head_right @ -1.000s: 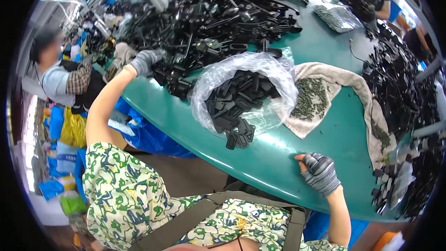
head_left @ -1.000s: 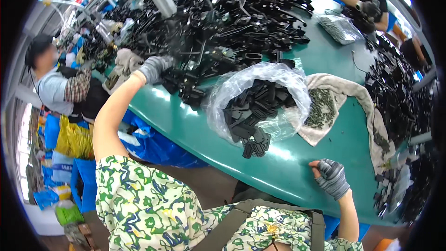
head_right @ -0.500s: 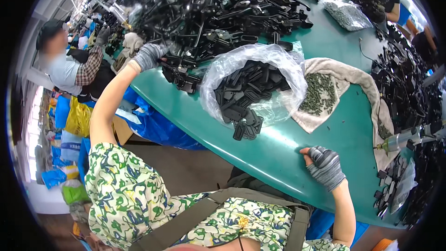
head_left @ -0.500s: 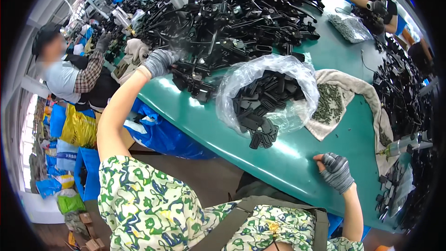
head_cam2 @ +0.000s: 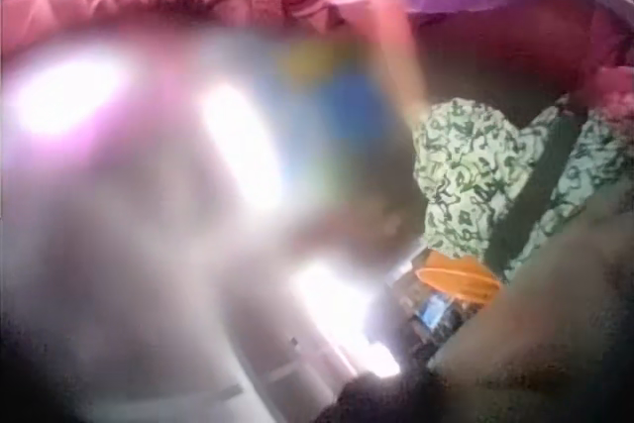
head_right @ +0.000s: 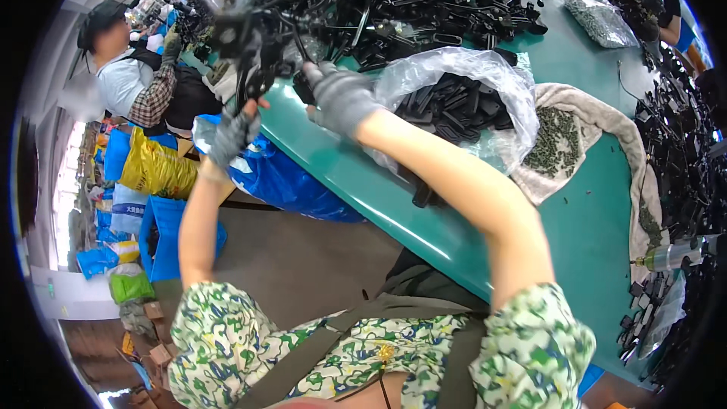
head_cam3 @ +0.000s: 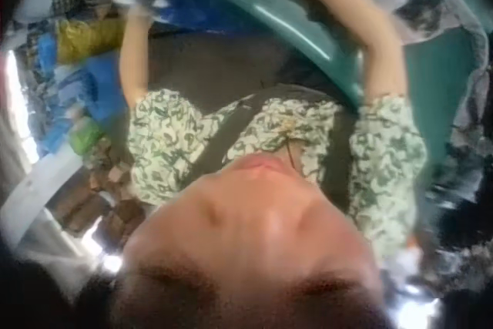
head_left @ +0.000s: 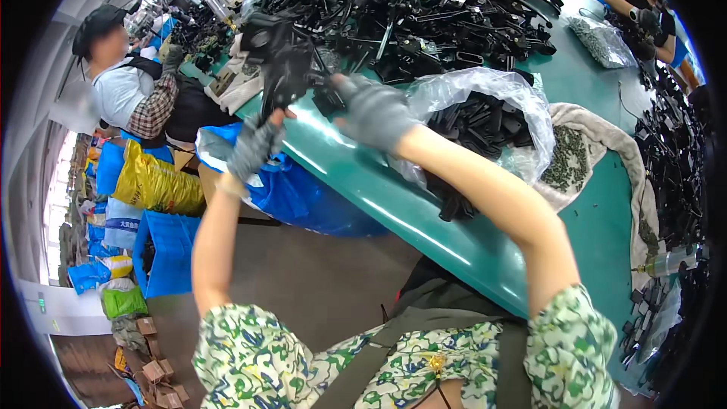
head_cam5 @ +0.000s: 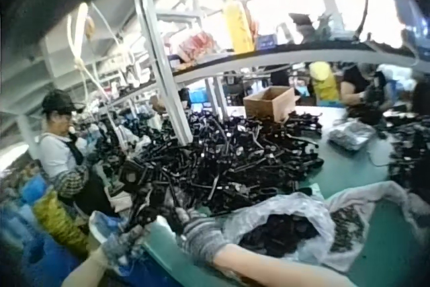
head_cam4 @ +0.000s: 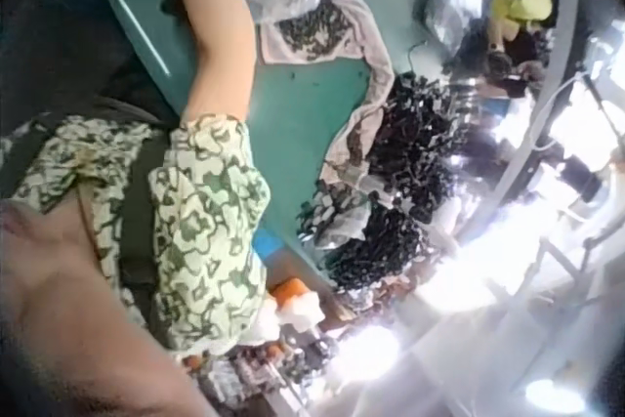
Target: Assembling and inspecting brake lever components at a manual workstation in a factory.
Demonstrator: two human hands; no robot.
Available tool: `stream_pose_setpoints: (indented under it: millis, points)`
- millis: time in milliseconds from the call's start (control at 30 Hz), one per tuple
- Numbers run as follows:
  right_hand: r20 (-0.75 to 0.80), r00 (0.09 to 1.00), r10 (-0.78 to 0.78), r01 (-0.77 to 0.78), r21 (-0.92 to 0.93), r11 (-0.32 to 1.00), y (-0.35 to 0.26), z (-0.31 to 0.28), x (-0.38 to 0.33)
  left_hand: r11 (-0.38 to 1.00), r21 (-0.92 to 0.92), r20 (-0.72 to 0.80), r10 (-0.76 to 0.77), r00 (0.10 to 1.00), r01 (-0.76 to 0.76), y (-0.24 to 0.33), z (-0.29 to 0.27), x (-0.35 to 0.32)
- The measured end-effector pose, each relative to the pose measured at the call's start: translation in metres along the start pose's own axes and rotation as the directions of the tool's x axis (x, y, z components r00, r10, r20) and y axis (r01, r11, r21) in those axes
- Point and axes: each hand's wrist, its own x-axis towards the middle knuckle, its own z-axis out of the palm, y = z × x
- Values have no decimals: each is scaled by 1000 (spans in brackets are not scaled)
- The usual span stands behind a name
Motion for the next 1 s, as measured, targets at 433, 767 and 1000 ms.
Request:
stream_pose_setpoints:
  millis: [433,767,1000]
  points:
    - [65,774,630,-323,896,304,-22,46,70,938,-337,-59,-111,992,85,-57,113,-179]
    - [-62,807,587,168,977,-128,143,-130,-283,995,-38,693,93,714,-93,-20,187,-123]
    - [226,612,758,-48,967,-250,296,-112,-442,986,169,911,-160,380,8,55,352,-60]
